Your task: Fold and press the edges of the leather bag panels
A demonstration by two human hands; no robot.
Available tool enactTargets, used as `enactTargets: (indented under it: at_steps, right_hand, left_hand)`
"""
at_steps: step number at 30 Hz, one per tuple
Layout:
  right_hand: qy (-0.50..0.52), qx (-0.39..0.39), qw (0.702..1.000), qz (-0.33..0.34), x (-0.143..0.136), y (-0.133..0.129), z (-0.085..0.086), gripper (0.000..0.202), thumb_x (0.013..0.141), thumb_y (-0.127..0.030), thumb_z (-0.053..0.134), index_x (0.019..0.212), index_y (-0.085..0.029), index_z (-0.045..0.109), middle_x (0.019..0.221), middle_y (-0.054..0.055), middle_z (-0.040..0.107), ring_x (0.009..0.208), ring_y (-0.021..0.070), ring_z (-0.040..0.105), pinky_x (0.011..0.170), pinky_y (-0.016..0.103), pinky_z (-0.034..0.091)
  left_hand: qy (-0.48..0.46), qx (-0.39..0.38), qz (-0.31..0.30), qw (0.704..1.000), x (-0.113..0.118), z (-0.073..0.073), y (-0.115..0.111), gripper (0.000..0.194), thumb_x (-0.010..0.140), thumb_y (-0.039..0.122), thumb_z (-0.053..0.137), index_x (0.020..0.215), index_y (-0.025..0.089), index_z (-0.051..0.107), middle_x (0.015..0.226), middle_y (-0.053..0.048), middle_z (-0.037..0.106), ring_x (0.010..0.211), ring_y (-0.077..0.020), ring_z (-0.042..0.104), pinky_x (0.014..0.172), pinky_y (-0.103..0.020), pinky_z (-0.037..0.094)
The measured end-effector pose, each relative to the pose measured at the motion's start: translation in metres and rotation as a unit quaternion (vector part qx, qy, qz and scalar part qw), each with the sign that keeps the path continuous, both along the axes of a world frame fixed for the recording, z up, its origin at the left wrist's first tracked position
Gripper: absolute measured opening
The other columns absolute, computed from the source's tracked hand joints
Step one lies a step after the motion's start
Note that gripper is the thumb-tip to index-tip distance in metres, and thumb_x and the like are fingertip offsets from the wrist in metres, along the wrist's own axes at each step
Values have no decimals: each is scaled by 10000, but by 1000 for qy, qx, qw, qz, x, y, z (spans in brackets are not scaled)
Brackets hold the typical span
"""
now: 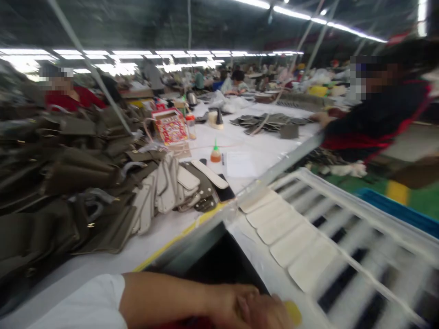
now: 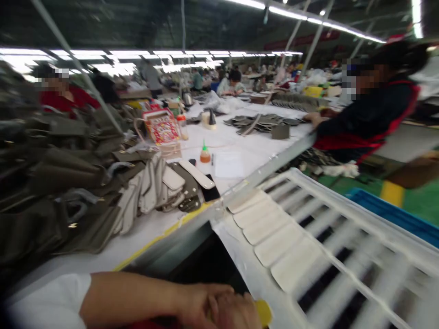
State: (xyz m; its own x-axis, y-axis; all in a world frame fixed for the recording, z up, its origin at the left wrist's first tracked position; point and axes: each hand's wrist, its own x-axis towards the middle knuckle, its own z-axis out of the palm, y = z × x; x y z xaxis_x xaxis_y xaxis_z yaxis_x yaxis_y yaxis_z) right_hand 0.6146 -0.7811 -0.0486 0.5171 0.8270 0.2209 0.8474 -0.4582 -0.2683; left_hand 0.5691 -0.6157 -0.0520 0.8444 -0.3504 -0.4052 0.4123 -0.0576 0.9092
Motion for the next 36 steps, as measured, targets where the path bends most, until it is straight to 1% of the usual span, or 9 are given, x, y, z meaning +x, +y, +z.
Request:
enactTargets:
  at_steps: [2,5,8,14,18,24,29,33,36]
  right_hand:
    - [30,-65,997,-43,-15,-6,14,249,860,-240,439,764,-200,666,666,52,648,631,176,589,669,313,380]
    - [58,-190,977,-74,-27,-18,30,323,894,-293,409,734,-161,657,664,68,654,598,180,587,631,305,367]
    - [62,-248,956,-141,-36,-37,48,459,931,-372,330,698,-146,654,654,99,654,611,200,601,635,318,371]
    - [188,-182,911,-320,-73,-69,88,536,932,-450,227,671,-168,601,644,69,619,602,170,566,557,273,332]
    - [357,-62,881,-306,-107,-77,105,272,852,-351,431,709,-154,554,687,18,583,608,119,493,539,228,326]
    - [416,128,831,-346,-154,-65,86,224,810,-330,465,677,-150,472,645,-18,483,587,95,406,537,212,320]
    - [373,150,846,-350,-174,-50,56,283,805,-363,464,611,-165,410,577,-34,411,561,89,353,507,210,274]
    - [377,172,840,-350,-178,-36,48,279,804,-352,480,608,-157,437,569,-33,429,551,84,356,496,206,275]
    - [392,201,820,-366,-178,-19,47,273,782,-315,517,575,-153,440,538,-37,427,523,77,356,481,201,282]
  left_hand:
    - [34,5,-1,999,-1,-4,-6,906,492,394,837,1288,209,445,1264,-69,536,1174,-295,450,1045,-429,276]
    - [56,-52,-48,996,-6,-9,-4,797,680,643,584,1312,183,430,1290,-117,524,1204,-288,438,1028,-413,287]
    - [108,-122,-24,986,-19,-6,13,747,795,712,256,1243,175,519,1286,-124,533,1201,-266,453,1008,-403,321]
    - [81,-88,-7,993,-47,8,34,525,831,585,400,1124,211,623,1143,-51,639,1104,-253,525,919,-344,390]
    - [37,-40,-25,998,-42,10,34,440,758,486,588,1076,187,647,1053,-46,673,1041,-236,554,880,-306,413]
    - [52,25,-12,998,-60,19,48,563,768,584,506,1188,214,551,974,-61,660,540,-130,585,460,-229,414]
    - [140,-129,-34,981,-86,27,31,693,794,685,342,1379,327,241,932,-56,655,707,-185,652,631,-319,511]
    - [163,-197,-8,967,-84,28,16,731,763,745,273,1371,342,237,975,-40,633,775,-209,635,695,-402,515]
    - [170,-212,-5,962,-83,26,17,717,767,742,263,1365,347,257,1009,-33,618,796,-205,617,647,-359,514]
